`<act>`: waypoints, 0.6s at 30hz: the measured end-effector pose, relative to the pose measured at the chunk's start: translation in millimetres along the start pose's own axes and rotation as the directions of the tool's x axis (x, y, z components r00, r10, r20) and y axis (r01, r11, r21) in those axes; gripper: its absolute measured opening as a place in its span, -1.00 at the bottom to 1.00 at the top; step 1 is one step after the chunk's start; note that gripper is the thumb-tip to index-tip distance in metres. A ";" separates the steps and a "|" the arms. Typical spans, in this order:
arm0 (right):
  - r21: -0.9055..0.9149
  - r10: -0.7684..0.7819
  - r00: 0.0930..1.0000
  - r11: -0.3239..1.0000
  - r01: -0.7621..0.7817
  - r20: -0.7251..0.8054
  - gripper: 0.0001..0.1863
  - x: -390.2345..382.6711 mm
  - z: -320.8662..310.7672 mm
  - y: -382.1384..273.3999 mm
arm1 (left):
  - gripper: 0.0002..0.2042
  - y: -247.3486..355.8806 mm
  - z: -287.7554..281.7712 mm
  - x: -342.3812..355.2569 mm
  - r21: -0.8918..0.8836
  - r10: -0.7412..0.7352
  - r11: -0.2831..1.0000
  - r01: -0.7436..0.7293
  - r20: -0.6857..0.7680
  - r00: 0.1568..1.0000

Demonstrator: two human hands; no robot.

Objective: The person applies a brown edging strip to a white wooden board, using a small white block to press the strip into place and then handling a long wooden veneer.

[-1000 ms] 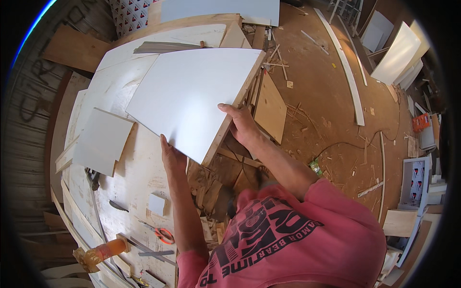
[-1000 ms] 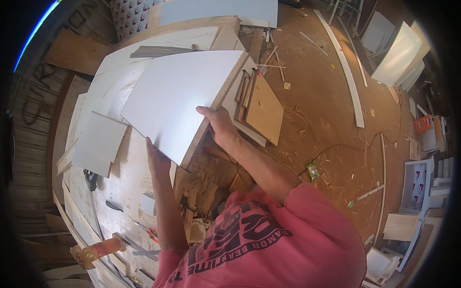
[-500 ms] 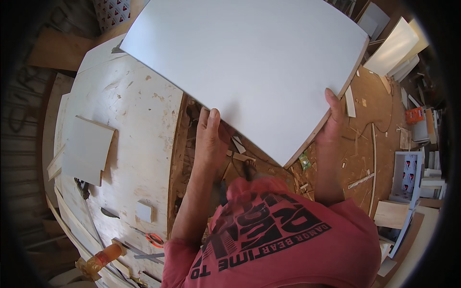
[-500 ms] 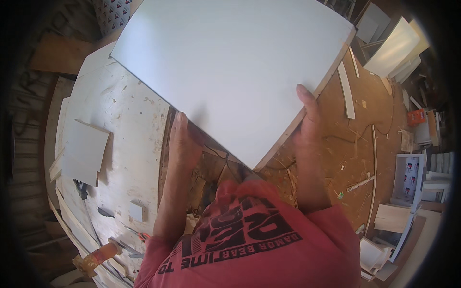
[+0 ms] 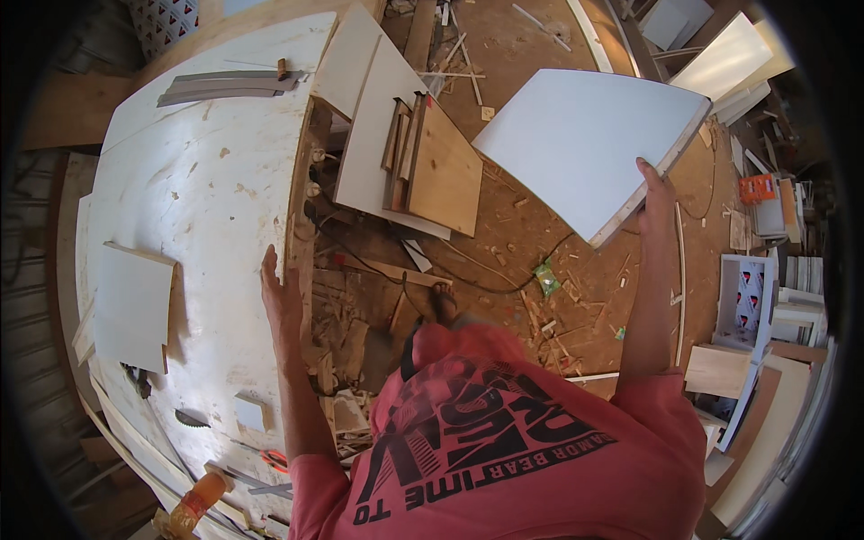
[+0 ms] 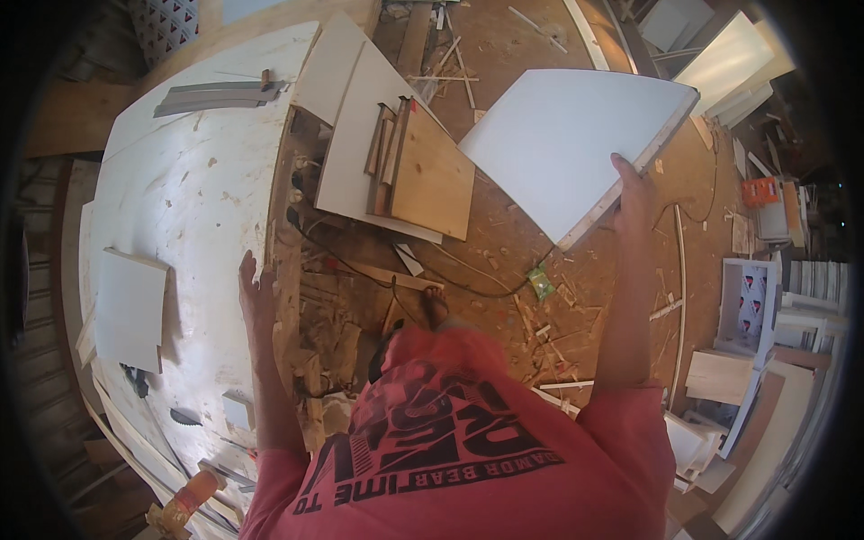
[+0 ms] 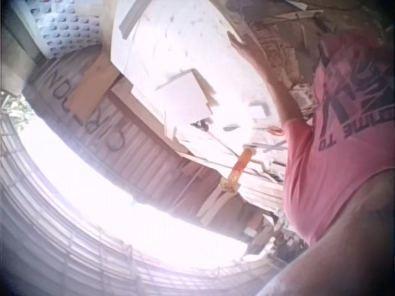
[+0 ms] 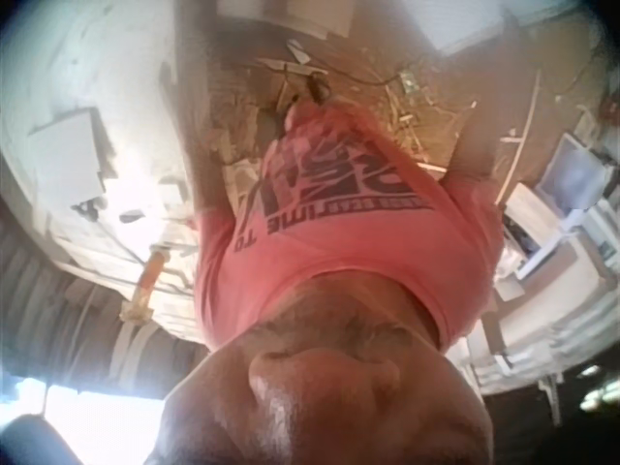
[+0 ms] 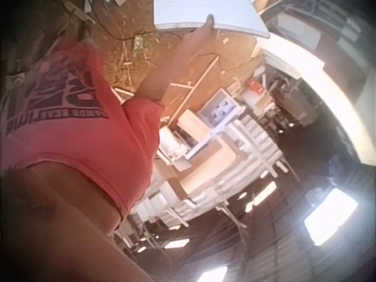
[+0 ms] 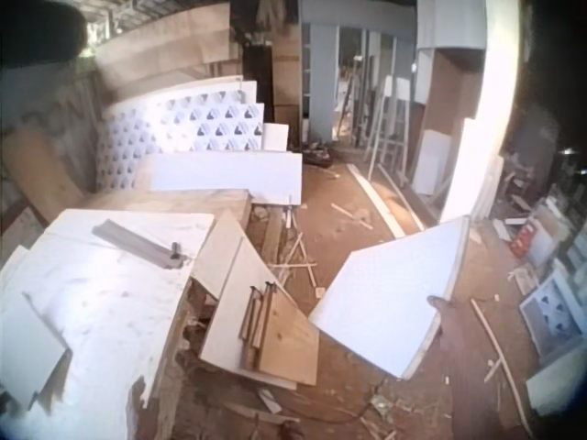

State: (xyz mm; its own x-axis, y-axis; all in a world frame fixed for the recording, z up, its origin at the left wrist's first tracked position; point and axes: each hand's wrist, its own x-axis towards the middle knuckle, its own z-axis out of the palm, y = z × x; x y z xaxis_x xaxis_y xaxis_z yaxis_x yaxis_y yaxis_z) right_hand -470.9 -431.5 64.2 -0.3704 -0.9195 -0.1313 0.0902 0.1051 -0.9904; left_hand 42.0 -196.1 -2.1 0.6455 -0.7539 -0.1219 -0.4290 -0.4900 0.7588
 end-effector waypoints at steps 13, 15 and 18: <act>-0.862 0.029 0.995 0.502 0.072 0.100 -0.49 136.1 70.9 238.2 | -0.54 -81.7 -21.3 -8.2 0.564 0.036 0.825 0.045 -0.132 0.991; -0.891 0.030 0.993 0.444 0.090 0.115 -0.52 139.6 80.5 252.1 | -0.54 -79.9 -14.8 -2.4 0.579 0.055 0.815 0.037 -0.140 0.989; -0.905 0.052 0.994 0.420 0.064 0.095 -0.54 126.8 106.7 260.7 | -0.54 -73.4 -5.6 2.1 0.600 0.040 0.797 0.064 -0.158 0.987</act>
State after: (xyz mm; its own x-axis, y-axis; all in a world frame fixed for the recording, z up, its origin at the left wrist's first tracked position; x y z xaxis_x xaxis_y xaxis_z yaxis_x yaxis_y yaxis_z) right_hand -395.7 -561.1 -206.0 -0.2762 -0.9445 -0.1780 -0.8227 0.3281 -0.4643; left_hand 78.4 -159.2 -54.4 0.7195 -0.6944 0.0112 -0.6802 -0.7013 0.2134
